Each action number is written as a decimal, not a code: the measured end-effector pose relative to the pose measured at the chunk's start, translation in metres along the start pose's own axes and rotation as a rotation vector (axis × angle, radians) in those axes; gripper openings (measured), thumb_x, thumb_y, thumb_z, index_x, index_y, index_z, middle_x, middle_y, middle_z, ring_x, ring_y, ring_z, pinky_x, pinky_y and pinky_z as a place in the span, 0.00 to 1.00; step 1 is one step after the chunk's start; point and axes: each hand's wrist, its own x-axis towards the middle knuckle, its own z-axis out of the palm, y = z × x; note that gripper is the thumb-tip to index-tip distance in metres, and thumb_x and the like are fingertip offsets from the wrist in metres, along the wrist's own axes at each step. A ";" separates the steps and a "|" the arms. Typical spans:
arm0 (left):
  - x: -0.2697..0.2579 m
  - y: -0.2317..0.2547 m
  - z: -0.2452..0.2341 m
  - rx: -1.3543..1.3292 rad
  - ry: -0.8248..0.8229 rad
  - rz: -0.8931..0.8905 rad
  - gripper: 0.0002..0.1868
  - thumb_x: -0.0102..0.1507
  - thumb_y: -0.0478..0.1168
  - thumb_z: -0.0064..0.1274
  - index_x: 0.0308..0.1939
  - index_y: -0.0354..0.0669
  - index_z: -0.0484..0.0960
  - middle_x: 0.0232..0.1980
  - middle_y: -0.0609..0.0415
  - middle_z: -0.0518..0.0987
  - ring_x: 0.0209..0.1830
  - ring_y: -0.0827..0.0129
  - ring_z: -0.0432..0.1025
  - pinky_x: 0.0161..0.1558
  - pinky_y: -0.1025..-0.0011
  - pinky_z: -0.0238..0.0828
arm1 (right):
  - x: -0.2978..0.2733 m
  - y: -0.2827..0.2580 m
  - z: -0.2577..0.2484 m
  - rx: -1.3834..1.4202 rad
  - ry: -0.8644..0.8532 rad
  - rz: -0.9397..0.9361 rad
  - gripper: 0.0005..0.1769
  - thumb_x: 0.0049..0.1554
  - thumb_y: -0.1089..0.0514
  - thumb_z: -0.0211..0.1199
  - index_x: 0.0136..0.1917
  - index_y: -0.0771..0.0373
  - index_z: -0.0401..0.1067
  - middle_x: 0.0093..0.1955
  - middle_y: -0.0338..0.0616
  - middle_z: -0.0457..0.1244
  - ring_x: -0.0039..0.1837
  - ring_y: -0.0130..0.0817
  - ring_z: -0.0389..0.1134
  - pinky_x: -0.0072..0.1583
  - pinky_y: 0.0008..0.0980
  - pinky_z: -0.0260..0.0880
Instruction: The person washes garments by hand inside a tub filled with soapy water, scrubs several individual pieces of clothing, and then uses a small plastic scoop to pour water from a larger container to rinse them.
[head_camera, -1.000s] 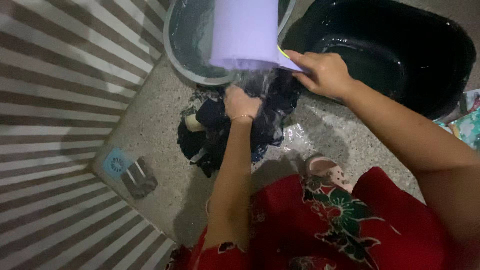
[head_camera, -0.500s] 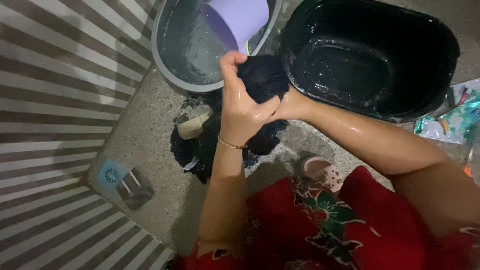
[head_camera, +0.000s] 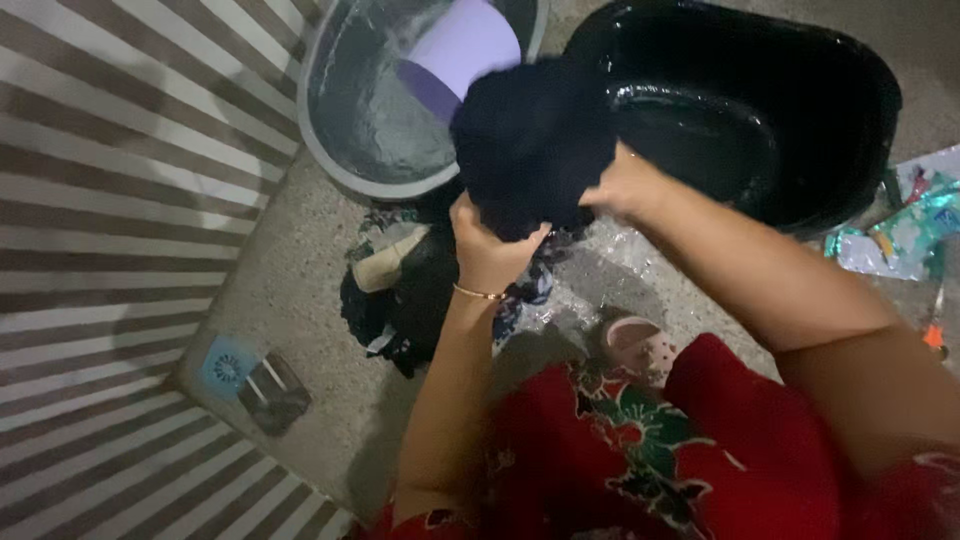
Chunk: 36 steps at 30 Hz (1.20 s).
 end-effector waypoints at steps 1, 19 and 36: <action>-0.005 0.001 0.006 -0.003 -0.004 -0.008 0.41 0.52 0.49 0.78 0.61 0.37 0.73 0.60 0.46 0.79 0.61 0.58 0.79 0.62 0.62 0.77 | -0.004 0.002 -0.002 0.239 0.014 0.155 0.19 0.57 0.60 0.66 0.62 0.61 0.76 0.66 0.47 0.68 0.69 0.43 0.68 0.72 0.43 0.67; 0.023 0.036 0.060 0.147 0.046 0.141 0.41 0.51 0.65 0.68 0.54 0.39 0.76 0.59 0.46 0.76 0.63 0.52 0.72 0.67 0.55 0.68 | -0.015 0.011 0.040 1.232 0.008 0.468 0.25 0.61 0.49 0.62 0.66 0.64 0.70 0.68 0.49 0.65 0.69 0.42 0.66 0.73 0.43 0.65; 0.039 -0.003 0.039 0.135 0.014 0.046 0.48 0.51 0.71 0.65 0.57 0.32 0.75 0.62 0.39 0.73 0.65 0.48 0.70 0.68 0.54 0.66 | -0.022 0.024 0.080 1.879 0.187 0.619 0.37 0.64 0.37 0.58 0.70 0.71 0.65 0.71 0.53 0.61 0.71 0.43 0.63 0.76 0.45 0.61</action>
